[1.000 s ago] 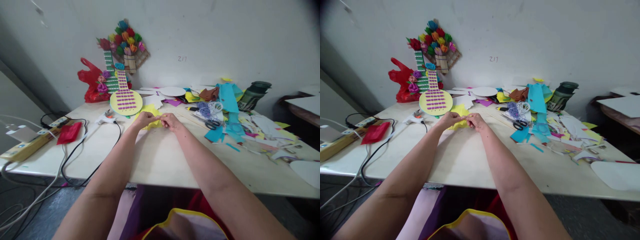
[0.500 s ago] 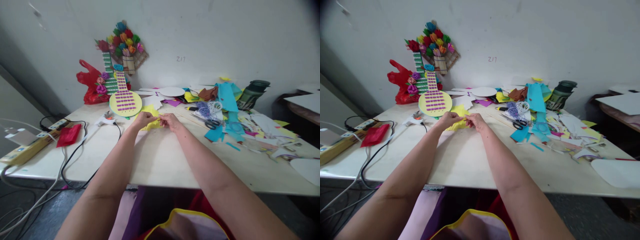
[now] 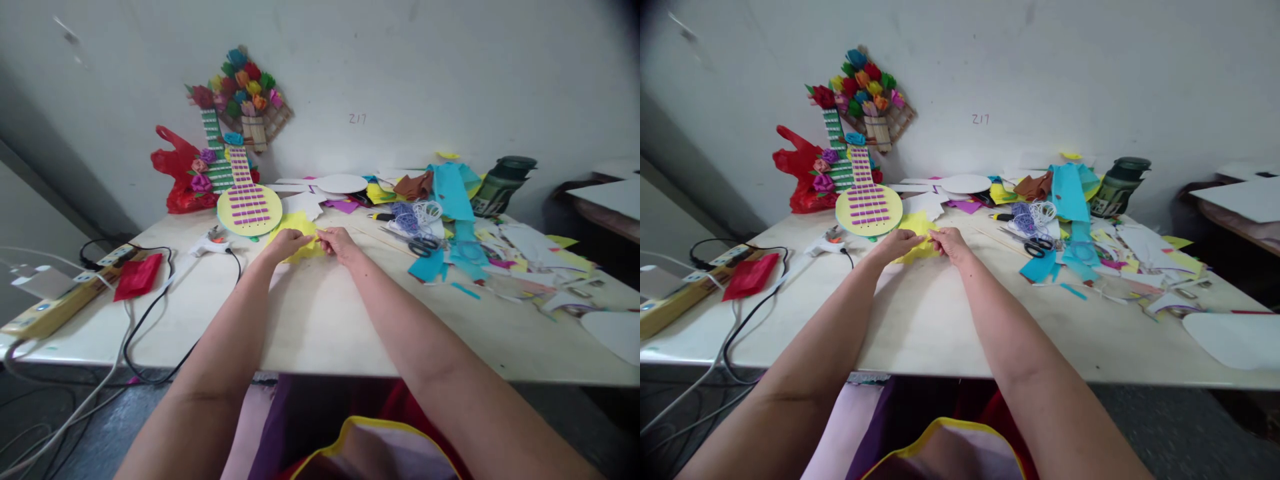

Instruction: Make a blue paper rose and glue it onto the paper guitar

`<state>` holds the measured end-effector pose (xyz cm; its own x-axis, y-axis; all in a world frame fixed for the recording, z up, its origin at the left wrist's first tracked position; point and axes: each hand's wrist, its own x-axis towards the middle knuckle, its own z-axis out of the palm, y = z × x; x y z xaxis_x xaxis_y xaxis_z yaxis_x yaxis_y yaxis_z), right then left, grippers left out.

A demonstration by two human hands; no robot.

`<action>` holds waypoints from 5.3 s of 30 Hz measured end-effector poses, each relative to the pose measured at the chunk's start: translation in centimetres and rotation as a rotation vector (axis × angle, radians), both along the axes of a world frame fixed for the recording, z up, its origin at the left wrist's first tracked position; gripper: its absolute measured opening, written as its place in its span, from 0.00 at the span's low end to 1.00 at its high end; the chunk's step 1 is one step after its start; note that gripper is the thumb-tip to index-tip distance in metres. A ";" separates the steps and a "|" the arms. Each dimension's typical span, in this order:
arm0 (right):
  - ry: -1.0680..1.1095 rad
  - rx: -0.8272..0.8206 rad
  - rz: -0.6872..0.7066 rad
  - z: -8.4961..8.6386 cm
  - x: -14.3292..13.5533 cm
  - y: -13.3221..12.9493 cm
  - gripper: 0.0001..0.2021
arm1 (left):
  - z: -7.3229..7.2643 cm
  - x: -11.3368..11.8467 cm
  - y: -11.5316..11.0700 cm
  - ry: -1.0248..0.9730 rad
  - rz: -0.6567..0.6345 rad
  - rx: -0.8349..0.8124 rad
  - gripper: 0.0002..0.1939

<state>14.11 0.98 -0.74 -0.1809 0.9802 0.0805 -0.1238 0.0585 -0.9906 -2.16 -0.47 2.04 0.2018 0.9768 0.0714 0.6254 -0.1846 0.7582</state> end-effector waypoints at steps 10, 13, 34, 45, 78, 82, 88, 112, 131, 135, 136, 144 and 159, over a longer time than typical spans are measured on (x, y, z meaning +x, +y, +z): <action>0.037 -0.013 -0.088 0.1 0.6 0.3 0.14 | -0.6 -0.6 0.1 -0.136 -0.108 0.015 0.18; 0.040 -0.004 -0.124 0.1 0.9 0.3 0.14 | -0.6 -0.9 0.1 -0.147 -0.135 -0.024 0.19; 0.028 0.065 -0.137 0.1 1.0 0.6 0.13 | -1.0 -1.7 1.6 -0.275 0.300 0.238 0.22; -0.010 0.085 0.078 -0.1 0.4 0.3 0.16 | -0.7 -0.6 0.1 -0.145 -0.104 0.051 0.20; 0.066 0.063 -0.034 -0.5 0.8 0.8 0.14 | -1.5 -0.8 0.8 -0.434 -0.025 0.060 0.16; 0.030 0.028 0.000 -0.6 1.2 0.9 0.13 | -1.4 -0.7 0.9 -0.547 0.042 0.088 0.17; -0.141 0.041 0.094 -0.4 1.2 0.7 0.08 | -1.4 -0.9 1.3 -0.601 0.146 0.157 0.18; -0.025 -0.173 -0.722 -1.0 3.4 3.1 0.26 | -2.3 -1.4 2.1 -0.297 0.360 0.215 0.12; -0.901 0.421 -0.410 -0.4 0.9 0.7 0.12 | -2.3 -1.5 2.0 0.302 0.301 0.260 0.14; -1.057 0.570 -0.230 -0.7 -0.4 0.3 0.15 | -2.6 -1.4 2.1 0.299 0.273 0.253 0.14; -1.086 0.593 -0.191 -0.8 -0.6 0.2 0.16 | -2.6 -1.4 2.2 0.293 0.270 0.254 0.14; -1.281 0.661 -0.115 -0.7 -1.0 -0.3 0.14 | -2.6 -1.4 2.1 0.140 0.302 0.234 0.15; -1.319 0.652 -0.233 -1.1 -1.1 0.2 0.15 | -1.9 -1.2 1.9 -0.421 0.318 0.313 0.09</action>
<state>12.98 1.13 -1.84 -0.3187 0.8534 0.4124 0.8930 0.4162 -0.1712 -3.32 1.40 0.11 -0.2037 0.9044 0.3748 0.3450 -0.2919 0.8920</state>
